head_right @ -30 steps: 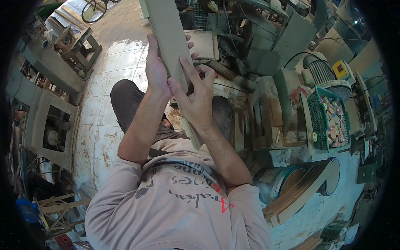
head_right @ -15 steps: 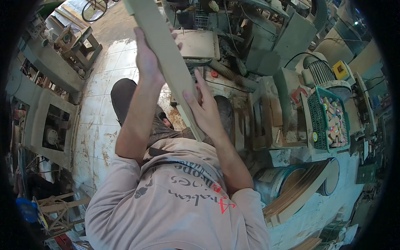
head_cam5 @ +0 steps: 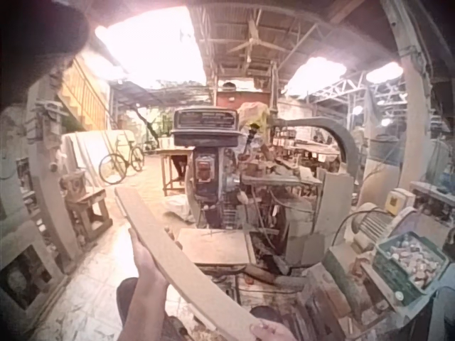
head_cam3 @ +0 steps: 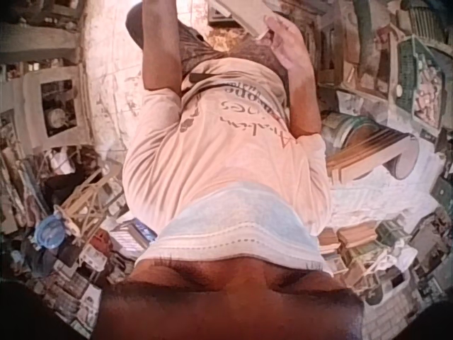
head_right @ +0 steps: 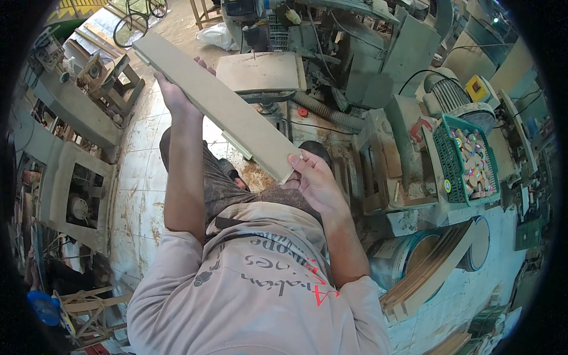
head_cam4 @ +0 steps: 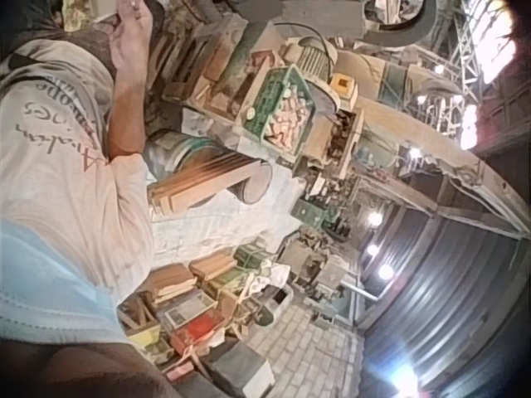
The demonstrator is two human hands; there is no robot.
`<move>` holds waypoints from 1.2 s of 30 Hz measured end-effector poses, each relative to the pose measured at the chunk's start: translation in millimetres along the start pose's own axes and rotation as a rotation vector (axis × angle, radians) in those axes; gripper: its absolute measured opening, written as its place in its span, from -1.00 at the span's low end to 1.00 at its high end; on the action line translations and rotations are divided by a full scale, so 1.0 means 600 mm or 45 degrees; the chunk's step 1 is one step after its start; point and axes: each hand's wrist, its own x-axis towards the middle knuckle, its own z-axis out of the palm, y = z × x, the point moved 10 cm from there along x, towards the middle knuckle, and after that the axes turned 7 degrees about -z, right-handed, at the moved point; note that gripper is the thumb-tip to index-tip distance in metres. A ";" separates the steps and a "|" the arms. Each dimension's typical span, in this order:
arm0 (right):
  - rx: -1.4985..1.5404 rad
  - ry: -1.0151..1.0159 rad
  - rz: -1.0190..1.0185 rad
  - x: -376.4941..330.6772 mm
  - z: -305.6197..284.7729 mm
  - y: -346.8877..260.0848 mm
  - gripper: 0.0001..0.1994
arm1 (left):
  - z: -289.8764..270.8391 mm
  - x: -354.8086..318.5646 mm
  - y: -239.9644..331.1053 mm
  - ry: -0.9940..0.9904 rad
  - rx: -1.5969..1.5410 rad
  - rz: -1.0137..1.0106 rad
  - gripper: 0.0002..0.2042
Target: The person sits on the floor and uses a drill press to drill holes into small rectangular wooden pieces. They repeatedly pick up a piece, position it under the drill bit, operate the machine, and then inspect the drilled piece before placing it aside.
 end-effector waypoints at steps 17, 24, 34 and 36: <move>-1.275 0.123 -0.604 -0.049 0.039 -0.066 -0.74 | -0.008 -0.034 0.047 -0.031 0.182 0.072 -0.65; -1.319 0.111 -0.537 -0.038 0.041 -0.061 -0.79 | -0.012 -0.057 0.055 0.145 0.148 0.150 -0.65; -1.381 0.105 -0.537 -0.023 0.011 0.001 -0.85 | 0.012 -0.071 0.029 -0.151 0.217 0.105 -0.59; -1.376 0.138 -0.475 -0.020 -0.001 0.013 -0.84 | 0.007 -0.077 0.024 -0.061 0.209 0.129 -0.59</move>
